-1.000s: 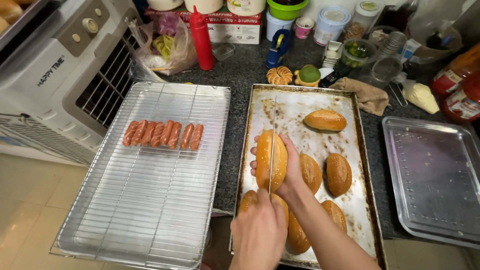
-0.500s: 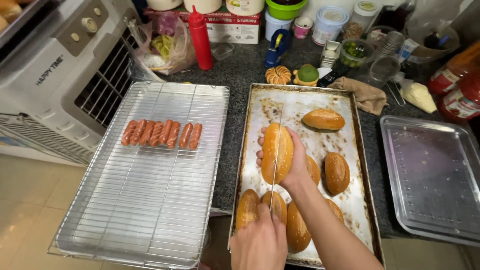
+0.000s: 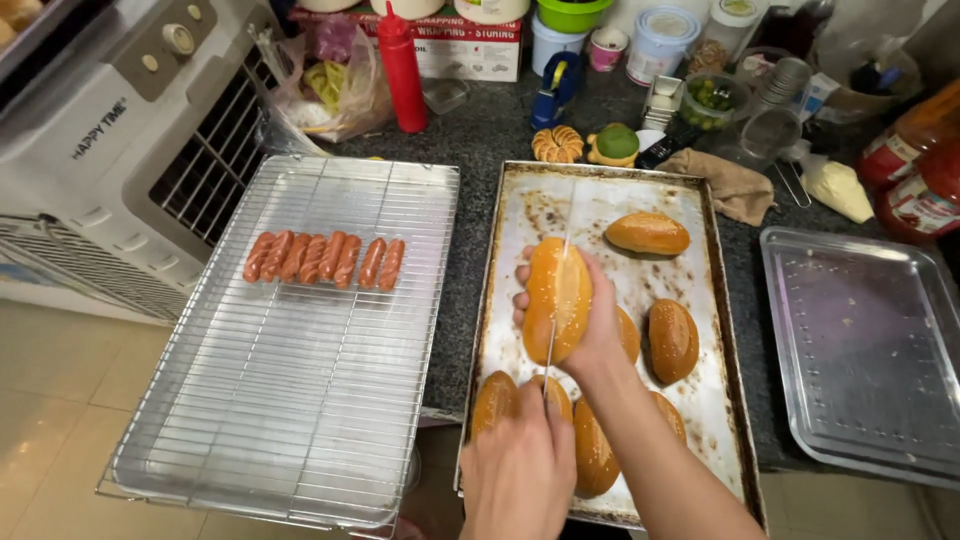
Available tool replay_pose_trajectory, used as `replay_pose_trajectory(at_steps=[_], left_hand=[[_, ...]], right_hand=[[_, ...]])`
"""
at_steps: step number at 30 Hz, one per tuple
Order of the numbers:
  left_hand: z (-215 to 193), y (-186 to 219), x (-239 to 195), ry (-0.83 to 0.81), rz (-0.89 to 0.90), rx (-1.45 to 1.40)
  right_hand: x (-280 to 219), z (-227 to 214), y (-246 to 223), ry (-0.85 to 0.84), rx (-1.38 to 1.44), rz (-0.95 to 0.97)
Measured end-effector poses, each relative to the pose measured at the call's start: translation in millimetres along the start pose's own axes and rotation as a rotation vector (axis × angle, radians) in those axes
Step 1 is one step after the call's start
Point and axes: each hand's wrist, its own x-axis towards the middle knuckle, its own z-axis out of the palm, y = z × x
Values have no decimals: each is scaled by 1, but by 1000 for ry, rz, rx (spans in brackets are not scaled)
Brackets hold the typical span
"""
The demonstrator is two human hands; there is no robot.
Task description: Slicing hot dog buns and inserting cooked hot dogs to assemble them on a baking tray.
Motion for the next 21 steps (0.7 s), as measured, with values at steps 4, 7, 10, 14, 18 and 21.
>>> replay_pose_trajectory(at_steps=[4, 7, 10, 14, 18, 21], left_hand=[[23, -12, -9, -16, -32, 31], [9, -5, -1, -13, -21, 28], [21, -11, -4, 134, 21, 26], [32, -15, -12, 15, -35, 59], [12, -8, -1, 65, 32, 41], [28, -16, -6, -6, -10, 53]], right_hand=[[-1, 5, -6, 65, -55, -67], [-4, 1, 4, 75, -37, -14], [3, -7, -1, 21, -11, -6], [1, -1, -5, 79, -52, -27], [-1, -4, -3, 1, 11, 42], [2, -4, -14, 2, -24, -37]])
